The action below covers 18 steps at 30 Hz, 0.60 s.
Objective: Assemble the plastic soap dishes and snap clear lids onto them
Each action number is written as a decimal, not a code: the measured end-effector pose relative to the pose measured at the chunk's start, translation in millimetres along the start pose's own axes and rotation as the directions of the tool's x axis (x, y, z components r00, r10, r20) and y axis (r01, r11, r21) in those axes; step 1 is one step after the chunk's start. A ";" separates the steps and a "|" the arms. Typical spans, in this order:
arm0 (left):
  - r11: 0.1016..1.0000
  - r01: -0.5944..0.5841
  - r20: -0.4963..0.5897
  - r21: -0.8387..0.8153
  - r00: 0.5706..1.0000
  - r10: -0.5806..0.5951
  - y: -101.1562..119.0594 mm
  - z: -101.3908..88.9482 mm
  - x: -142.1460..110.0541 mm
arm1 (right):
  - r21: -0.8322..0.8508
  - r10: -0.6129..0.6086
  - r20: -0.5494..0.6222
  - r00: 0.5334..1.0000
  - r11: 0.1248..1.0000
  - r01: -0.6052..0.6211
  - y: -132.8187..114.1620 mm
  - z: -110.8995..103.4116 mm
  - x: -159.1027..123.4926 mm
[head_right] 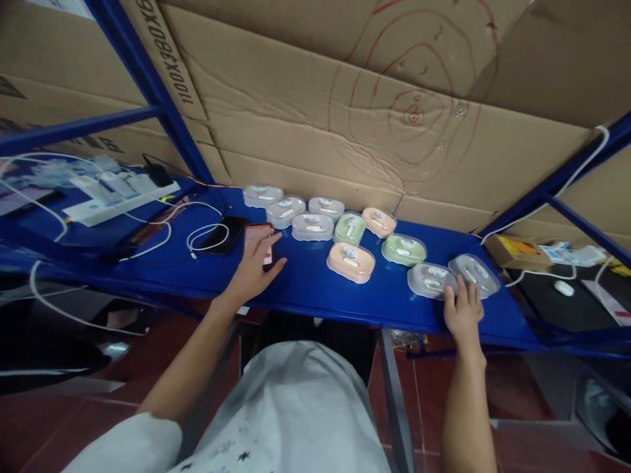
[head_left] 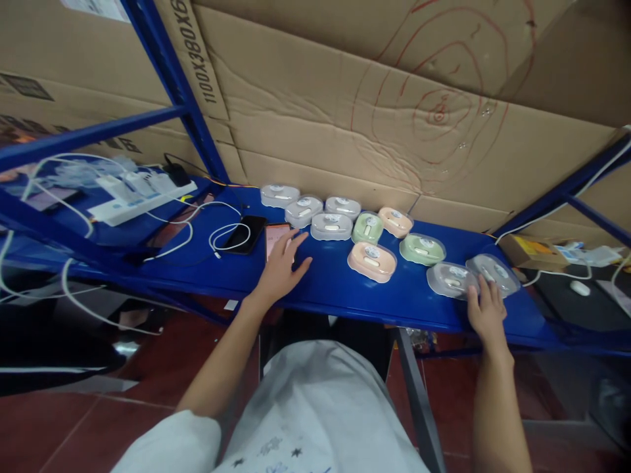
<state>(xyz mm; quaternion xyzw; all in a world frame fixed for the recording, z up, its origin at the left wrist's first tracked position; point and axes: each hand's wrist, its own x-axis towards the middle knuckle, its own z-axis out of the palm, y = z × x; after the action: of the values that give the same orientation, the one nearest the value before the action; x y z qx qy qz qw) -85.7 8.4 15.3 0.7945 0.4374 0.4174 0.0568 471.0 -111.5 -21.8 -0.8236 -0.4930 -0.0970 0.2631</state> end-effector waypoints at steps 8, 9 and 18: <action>0.984 -0.167 0.308 -0.064 0.935 0.178 51.8 35.8 24.6 | 0.104 -0.164 0.206 0.965 0.984 0.146 -55.0 14.7 28.3; 0.977 -0.198 0.335 -0.074 0.918 0.211 55.5 39.7 30.4 | 0.126 -0.211 0.199 0.957 0.974 0.189 -55.4 12.4 30.4; 0.893 -0.438 0.453 -0.105 0.778 0.435 72.1 79.6 75.0 | 0.024 0.274 -0.103 0.956 0.962 -0.273 17.8 -9.4 86.9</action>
<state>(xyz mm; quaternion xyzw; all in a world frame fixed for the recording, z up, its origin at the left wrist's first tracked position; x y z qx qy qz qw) 37.9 41.9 42.8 0.9505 0.2160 0.2154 0.0593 530.3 -57.0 16.4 -0.8763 -0.3603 -0.1007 0.3035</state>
